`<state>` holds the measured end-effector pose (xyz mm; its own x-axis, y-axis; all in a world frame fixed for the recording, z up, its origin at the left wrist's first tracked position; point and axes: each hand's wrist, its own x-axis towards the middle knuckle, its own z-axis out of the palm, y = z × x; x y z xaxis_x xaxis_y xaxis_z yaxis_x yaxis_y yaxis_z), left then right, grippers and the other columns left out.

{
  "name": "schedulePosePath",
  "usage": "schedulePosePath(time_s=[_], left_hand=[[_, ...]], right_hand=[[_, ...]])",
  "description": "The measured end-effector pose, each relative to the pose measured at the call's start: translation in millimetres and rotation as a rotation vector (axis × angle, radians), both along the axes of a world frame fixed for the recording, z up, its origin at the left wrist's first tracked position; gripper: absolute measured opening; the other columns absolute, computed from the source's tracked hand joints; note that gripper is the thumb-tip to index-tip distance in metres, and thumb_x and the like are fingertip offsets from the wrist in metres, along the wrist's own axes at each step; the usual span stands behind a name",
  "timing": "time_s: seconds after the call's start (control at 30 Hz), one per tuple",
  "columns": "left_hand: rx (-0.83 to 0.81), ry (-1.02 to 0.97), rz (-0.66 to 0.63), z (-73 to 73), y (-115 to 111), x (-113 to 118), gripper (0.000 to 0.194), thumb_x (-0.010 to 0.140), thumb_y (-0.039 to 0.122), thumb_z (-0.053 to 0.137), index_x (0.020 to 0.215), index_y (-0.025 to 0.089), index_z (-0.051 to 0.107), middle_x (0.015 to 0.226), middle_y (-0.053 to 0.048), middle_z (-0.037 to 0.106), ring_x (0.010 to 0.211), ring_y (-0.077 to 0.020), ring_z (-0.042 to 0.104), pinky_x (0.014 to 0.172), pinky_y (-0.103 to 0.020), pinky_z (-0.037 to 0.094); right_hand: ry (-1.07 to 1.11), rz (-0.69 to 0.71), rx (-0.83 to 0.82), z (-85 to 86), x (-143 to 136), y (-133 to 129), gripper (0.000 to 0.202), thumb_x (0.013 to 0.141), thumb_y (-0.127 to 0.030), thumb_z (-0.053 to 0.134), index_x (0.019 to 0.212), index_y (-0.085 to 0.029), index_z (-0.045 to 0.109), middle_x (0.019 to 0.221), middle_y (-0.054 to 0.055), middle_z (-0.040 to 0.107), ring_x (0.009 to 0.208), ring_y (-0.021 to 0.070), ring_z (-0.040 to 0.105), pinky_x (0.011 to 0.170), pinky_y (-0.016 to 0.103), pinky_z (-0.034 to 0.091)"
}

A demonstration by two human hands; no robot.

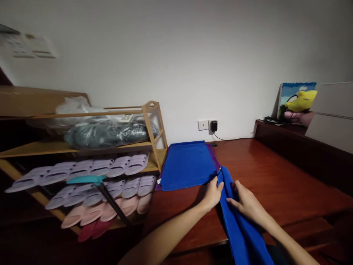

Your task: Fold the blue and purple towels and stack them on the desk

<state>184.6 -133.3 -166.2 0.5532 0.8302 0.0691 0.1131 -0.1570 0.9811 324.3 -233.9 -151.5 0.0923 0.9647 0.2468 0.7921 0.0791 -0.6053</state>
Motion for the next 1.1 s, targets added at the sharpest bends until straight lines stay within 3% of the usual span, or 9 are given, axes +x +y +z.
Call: schedulePosePath(time_s=[0.13, 0.3, 0.4, 0.5, 0.6, 0.73, 0.93, 1.03, 1.1], left_hand=[[-0.039, -0.212, 0.033, 3.4, 15.5, -36.2, 0.041, 0.081, 0.048, 0.061, 0.112, 0.020, 0.060, 0.115, -0.010, 0.065, 0.115, -0.0290, 0.055, 0.100, -0.043, 0.041], [-0.105, -0.324, 0.024, 10.7, 40.0, -82.6, 0.051, 0.080, 0.048, 0.063, 0.118, 0.015, 0.056, 0.109, -0.013, 0.066, 0.105, -0.0282, 0.060, 0.093, -0.043, 0.044], [0.105, -0.038, 0.196, 18.8, 42.5, -104.3, 0.052, 0.086, 0.040, 0.056, 0.131, 0.017, 0.047, 0.110, -0.013, 0.064, 0.105, -0.0275, 0.060, 0.092, -0.045, 0.044], [0.609, 0.343, 0.359, 27.3, 30.6, -117.0, 0.055, 0.090, 0.029, 0.048, 0.143, 0.021, 0.033, 0.133, -0.013, 0.051, 0.124, -0.0287, 0.046, 0.102, -0.048, 0.035], [0.971, 0.631, 0.278, 25.2, 17.5, -118.6, 0.054, 0.093, 0.026, 0.040, 0.145, 0.020, 0.028, 0.150, -0.010, 0.030, 0.138, -0.0270, 0.024, 0.109, -0.048, 0.024], [0.972, 0.902, 0.063, 2.9, 15.7, -114.4, 0.060, 0.095, 0.042, 0.036, 0.146, 0.014, 0.026, 0.153, -0.012, 0.023, 0.141, -0.0268, 0.015, 0.112, -0.049, 0.019], [0.831, 0.939, 0.039, -12.7, 20.3, -114.6, 0.068, 0.092, 0.058, 0.031, 0.147, 0.019, 0.026, 0.155, -0.010, 0.015, 0.142, -0.0307, 0.006, 0.112, -0.055, 0.010], [0.785, 0.930, 0.057, -10.5, 19.9, -114.0, 0.070, 0.091, 0.061, 0.033, 0.147, 0.020, 0.027, 0.156, -0.009, 0.013, 0.142, -0.0346, 0.002, 0.111, -0.056, 0.007], [0.758, 0.935, 0.046, -9.5, 19.3, -113.5, 0.070, 0.091, 0.061, 0.032, 0.147, 0.020, 0.027, 0.156, -0.009, 0.012, 0.141, -0.0352, 0.002, 0.111, -0.056, 0.006]], right_hand=[[0.332, 0.106, 0.029, -3.4, 9.4, 13.2, 0.025, 0.083, -0.041, 0.052, 0.100, -0.022, 0.048, 0.094, 0.005, 0.062, 0.084, 0.0193, 0.060, 0.075, 0.032, 0.047], [0.622, 0.142, -0.083, -26.1, 24.5, 41.5, 0.043, 0.080, -0.045, 0.053, 0.115, -0.020, 0.047, 0.085, 0.003, 0.061, 0.074, 0.0171, 0.059, 0.066, 0.031, 0.048], [0.422, 0.039, -0.059, -25.1, 23.5, 53.0, 0.044, 0.078, -0.041, 0.052, 0.116, -0.018, 0.050, 0.085, 0.004, 0.062, 0.075, 0.0196, 0.059, 0.070, 0.036, 0.049], [0.140, 0.012, 0.168, -5.5, 2.3, 55.1, 0.043, 0.084, -0.039, 0.046, 0.122, -0.019, 0.051, 0.111, 0.010, 0.061, 0.102, 0.0235, 0.056, 0.092, 0.041, 0.043], [-0.096, 0.193, 0.165, 10.9, -35.8, 56.7, 0.046, 0.090, -0.043, 0.038, 0.130, -0.021, 0.049, 0.134, 0.010, 0.050, 0.123, 0.0237, 0.045, 0.103, 0.043, 0.034], [-0.313, 0.334, -0.075, 5.5, -64.9, 61.7, 0.061, 0.088, -0.049, 0.043, 0.141, -0.019, 0.039, 0.149, 0.012, 0.030, 0.138, 0.0276, 0.025, 0.107, 0.054, 0.024], [-0.378, 0.259, -0.179, -8.7, 12.1, 47.9, 0.053, 0.087, -0.037, 0.040, 0.138, -0.025, 0.042, 0.154, 0.006, 0.016, 0.142, 0.0242, 0.012, 0.108, 0.057, 0.017], [-0.368, 0.171, -0.251, -9.1, 54.5, 37.5, 0.054, 0.088, -0.040, 0.038, 0.139, -0.024, 0.041, 0.151, 0.010, 0.025, 0.140, 0.0267, 0.020, 0.104, 0.059, 0.024], [-0.365, 0.083, -0.176, -8.0, 58.8, 33.4, 0.053, 0.088, -0.040, 0.037, 0.138, -0.023, 0.042, 0.149, 0.013, 0.030, 0.137, 0.0275, 0.026, 0.103, 0.057, 0.028]])
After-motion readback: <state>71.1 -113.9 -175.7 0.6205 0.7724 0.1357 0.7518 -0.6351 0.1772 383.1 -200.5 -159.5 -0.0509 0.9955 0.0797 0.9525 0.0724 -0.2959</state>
